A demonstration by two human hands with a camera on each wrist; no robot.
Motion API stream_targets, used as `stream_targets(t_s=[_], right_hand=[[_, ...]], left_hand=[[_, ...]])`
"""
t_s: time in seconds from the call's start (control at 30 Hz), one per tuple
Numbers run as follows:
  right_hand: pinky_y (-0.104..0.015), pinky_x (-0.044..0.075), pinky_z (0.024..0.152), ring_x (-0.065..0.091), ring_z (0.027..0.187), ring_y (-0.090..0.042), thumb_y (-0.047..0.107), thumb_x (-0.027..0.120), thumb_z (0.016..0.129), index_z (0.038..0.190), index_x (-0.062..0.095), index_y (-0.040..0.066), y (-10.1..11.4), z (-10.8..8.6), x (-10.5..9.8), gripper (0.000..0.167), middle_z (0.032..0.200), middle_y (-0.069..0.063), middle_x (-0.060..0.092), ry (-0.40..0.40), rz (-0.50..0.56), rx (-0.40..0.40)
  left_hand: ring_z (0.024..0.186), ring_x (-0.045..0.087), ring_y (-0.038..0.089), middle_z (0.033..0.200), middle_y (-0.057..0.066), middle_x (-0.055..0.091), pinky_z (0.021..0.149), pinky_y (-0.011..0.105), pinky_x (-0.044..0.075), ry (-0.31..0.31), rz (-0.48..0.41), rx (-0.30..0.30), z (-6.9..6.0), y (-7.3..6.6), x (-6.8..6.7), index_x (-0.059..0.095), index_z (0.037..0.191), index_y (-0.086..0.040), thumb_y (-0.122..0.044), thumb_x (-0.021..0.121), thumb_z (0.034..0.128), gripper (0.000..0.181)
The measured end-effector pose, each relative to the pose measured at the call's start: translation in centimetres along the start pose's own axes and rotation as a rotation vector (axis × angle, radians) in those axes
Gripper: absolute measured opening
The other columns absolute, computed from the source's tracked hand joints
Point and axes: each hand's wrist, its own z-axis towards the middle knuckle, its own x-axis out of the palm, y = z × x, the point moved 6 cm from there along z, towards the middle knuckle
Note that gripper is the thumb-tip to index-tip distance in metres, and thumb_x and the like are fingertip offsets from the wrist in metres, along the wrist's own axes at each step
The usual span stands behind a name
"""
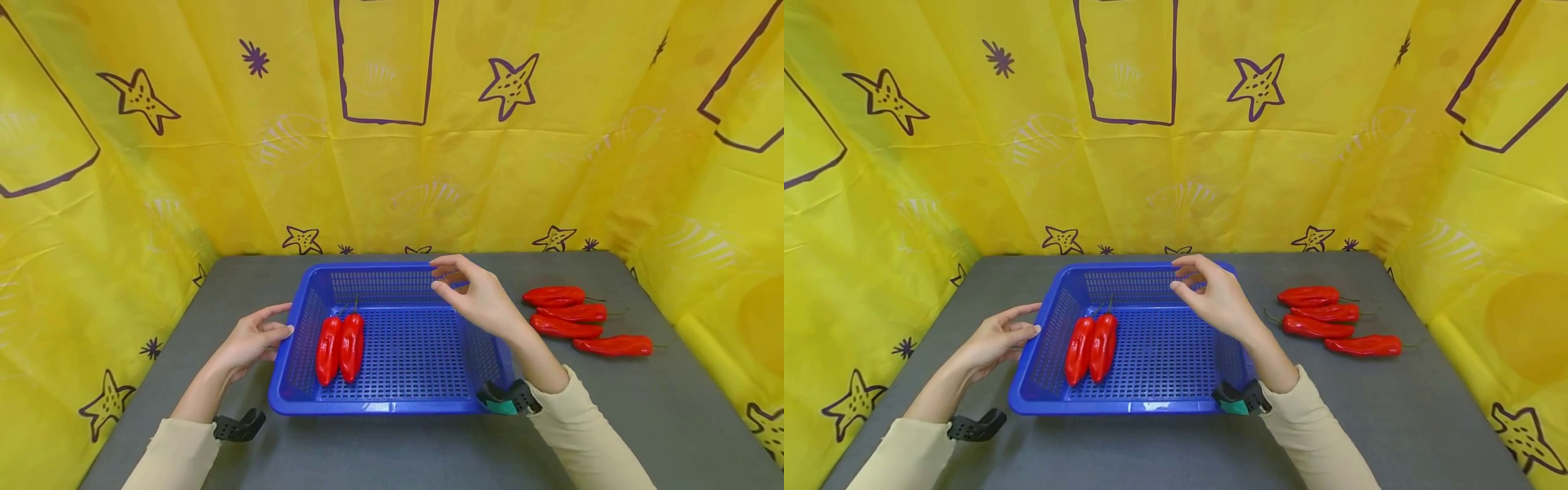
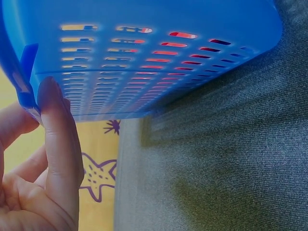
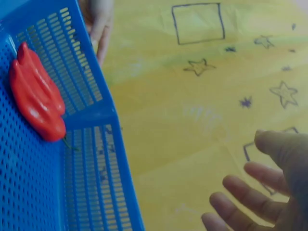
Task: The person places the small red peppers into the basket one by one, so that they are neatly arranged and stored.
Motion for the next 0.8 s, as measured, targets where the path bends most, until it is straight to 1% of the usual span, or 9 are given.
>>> stream_targets(t_s=[0.17, 0.27, 0.47, 0.53, 0.6, 0.73, 0.8], right_hand=[[-0.04, 0.052, 0.081, 0.061, 0.096, -0.017, 0.019, 0.063, 0.087, 0.121, 0.054, 0.017, -0.8, -1.1, -1.5, 0.035, 0.109, -0.001, 0.063, -0.068, 0.002, -0.014], [-0.038, 0.052, 0.081, 0.06, 0.098, -0.017, 0.02, 0.063, 0.088, 0.122, 0.054, 0.016, -1.5, -1.8, -2.5, 0.036, 0.111, -0.002, 0.062, -0.109, -0.003, -0.011], [-0.017, 0.048, 0.079, 0.059, 0.102, -0.018, 0.022, 0.06, 0.09, 0.124, 0.052, 0.017, -3.5, -3.7, -4.4, 0.036, 0.114, -0.005, 0.062, -0.202, -0.018, 0.037], [-0.014, 0.046, 0.078, 0.058, 0.102, -0.018, 0.02, 0.059, 0.09, 0.125, 0.052, 0.016, -4.1, -4.4, -5.0, 0.036, 0.115, -0.005, 0.062, -0.239, -0.032, 0.048], [-0.012, 0.046, 0.076, 0.058, 0.102, -0.013, 0.018, 0.06, 0.09, 0.126, 0.052, 0.015, -4.7, -5.1, -5.5, 0.037, 0.116, -0.006, 0.061, -0.273, -0.04, 0.057], [-0.01, 0.046, 0.073, 0.054, 0.099, 0.003, 0.012, 0.06, 0.089, 0.127, 0.051, 0.014, -5.9, -6.4, -6.5, 0.039, 0.117, -0.01, 0.061, -0.33, -0.028, 0.079], [-0.008, 0.045, 0.073, 0.052, 0.097, 0.008, 0.011, 0.06, 0.089, 0.128, 0.051, 0.013, -6.5, -7.0, -6.9, 0.04, 0.117, -0.011, 0.06, -0.354, -0.022, 0.102]], left_hand=[[0.082, 0.067, 0.025, 0.097, 0.014, 0.066, 0.07, 0.039, 0.056, 0.004, -0.006, 0.0, 0.0, 0.0, 0.0, 0.029, 0.142, -0.008, -0.022, 0.062, 0.0882, 0.065], [0.082, 0.067, 0.025, 0.097, 0.014, 0.066, 0.07, 0.039, 0.056, 0.004, -0.006, 0.0, 0.0, 0.0, 0.0, 0.028, 0.142, -0.009, -0.022, 0.062, 0.0884, 0.065], [0.082, 0.067, 0.024, 0.097, 0.013, 0.066, 0.07, 0.039, 0.056, 0.003, -0.008, 0.001, 0.0, 0.1, 0.0, 0.029, 0.142, -0.009, -0.022, 0.062, 0.0884, 0.065], [0.082, 0.067, 0.024, 0.097, 0.013, 0.066, 0.07, 0.039, 0.056, 0.005, -0.01, 0.001, 0.0, 0.1, 0.0, 0.029, 0.142, -0.009, -0.022, 0.062, 0.0883, 0.065], [0.081, 0.067, 0.024, 0.097, 0.012, 0.066, 0.07, 0.039, 0.056, 0.007, -0.01, 0.001, 0.0, 0.1, 0.0, 0.029, 0.142, -0.009, -0.022, 0.062, 0.0883, 0.065], [0.081, 0.067, 0.024, 0.097, 0.013, 0.066, 0.071, 0.039, 0.056, 0.007, -0.009, 0.005, 0.1, 0.1, 0.0, 0.029, 0.142, -0.009, -0.022, 0.062, 0.0883, 0.065], [0.081, 0.067, 0.024, 0.097, 0.013, 0.066, 0.071, 0.039, 0.056, 0.007, -0.011, 0.006, 0.1, 0.2, 0.0, 0.029, 0.142, -0.009, -0.022, 0.062, 0.0882, 0.065]])
